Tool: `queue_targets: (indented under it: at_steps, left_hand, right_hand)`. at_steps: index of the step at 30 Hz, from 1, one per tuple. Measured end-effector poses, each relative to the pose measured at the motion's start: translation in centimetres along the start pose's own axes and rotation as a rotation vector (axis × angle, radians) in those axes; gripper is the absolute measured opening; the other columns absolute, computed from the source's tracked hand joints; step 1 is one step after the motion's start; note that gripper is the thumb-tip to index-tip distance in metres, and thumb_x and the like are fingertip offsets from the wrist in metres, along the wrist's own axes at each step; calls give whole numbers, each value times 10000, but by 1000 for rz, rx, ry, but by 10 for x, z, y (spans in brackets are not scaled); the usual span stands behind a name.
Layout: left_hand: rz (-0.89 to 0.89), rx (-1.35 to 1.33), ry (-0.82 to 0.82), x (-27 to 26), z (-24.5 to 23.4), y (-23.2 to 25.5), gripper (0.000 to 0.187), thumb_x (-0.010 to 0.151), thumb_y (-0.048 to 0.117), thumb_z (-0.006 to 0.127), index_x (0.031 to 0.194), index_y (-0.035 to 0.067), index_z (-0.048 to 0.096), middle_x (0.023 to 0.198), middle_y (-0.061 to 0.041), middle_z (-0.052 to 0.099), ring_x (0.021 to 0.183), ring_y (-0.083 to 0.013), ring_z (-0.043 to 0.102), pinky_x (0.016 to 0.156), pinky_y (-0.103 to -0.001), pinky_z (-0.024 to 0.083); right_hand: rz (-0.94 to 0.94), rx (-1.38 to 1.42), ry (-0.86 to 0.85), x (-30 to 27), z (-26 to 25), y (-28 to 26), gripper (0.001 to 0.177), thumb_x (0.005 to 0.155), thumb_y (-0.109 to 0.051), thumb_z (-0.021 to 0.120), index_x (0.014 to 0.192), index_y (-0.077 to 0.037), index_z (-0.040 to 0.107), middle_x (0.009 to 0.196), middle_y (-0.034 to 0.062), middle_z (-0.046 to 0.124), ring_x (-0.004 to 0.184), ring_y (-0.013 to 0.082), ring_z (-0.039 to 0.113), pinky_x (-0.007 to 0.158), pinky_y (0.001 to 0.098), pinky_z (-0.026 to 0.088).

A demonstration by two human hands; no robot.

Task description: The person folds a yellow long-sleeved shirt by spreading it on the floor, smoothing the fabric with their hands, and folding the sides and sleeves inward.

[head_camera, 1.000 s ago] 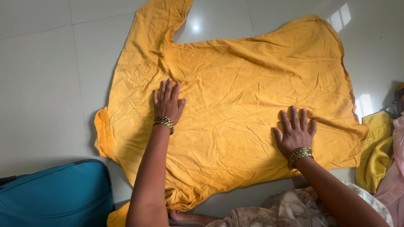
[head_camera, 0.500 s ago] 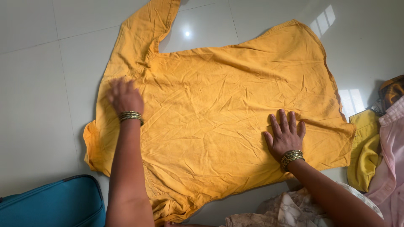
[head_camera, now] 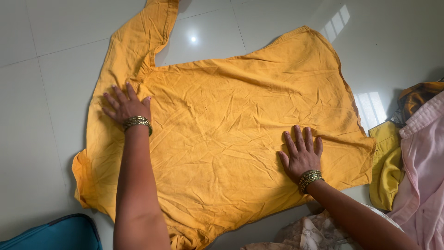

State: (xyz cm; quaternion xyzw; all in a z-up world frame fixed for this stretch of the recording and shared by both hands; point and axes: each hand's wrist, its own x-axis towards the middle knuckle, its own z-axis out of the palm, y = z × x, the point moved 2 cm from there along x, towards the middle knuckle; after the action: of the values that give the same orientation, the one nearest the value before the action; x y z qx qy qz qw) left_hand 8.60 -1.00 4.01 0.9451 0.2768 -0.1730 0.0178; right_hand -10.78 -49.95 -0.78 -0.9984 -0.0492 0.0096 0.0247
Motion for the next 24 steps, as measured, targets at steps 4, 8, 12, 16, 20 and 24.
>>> queue_targets:
  at_steps: [4,8,12,16,20,24]
  left_hand:
    - [314,-147,226,-40,46,22,747,989,574,424,1644,265,240,1732,-102,18,1568,-314,-35,1212,-619,59]
    - [423,-88,189,-103,88,24,754,974,619,403,1621,279,218,1715,-102,19,1549,-344,-56,1182,-641,-20]
    - [442,-50,273,-108,102,18,774,962,680,342,1615,296,183,1707,-82,46,1554,-366,-34,1166,-671,-68]
    - [419,-30,297,-108,104,19,789,941,689,331,1618,315,178,1716,-68,46,1565,-352,-16,1182,-658,-49]
    - [430,-6,324,-110,105,19,785,947,694,323,1616,311,181,1706,-73,55,1555,-359,-1,1177,-659,-41]
    - [433,-7,335,-109,103,20,774,940,695,338,1604,323,204,1708,-75,75,1554,-358,14,1180,-655,-28]
  right_hand:
    - [-12,2,17,0,-1,0,691,969,-618,265,1561,-262,280,1685,74,132,1555,333,54,1205,603,-4]
    - [-9,-19,-3,0,-2,-1,691,964,-612,284,1562,-265,285,1683,75,143,1552,334,59,1207,601,-4]
    - [5,9,-26,3,-13,-6,688,958,-600,341,1549,-248,339,1677,85,182,1550,346,89,1203,607,-2]
    - [195,-163,-435,27,-46,-15,573,936,-627,450,1380,-274,533,1660,-2,296,1559,255,210,1228,648,-20]
    - [76,-123,-549,47,-59,-55,452,990,-518,487,1361,-272,563,1628,-9,345,1528,263,273,1202,712,72]
    - [-339,9,-481,64,-37,-129,634,950,-507,541,1498,-219,405,1656,53,200,1528,296,119,1193,606,98]
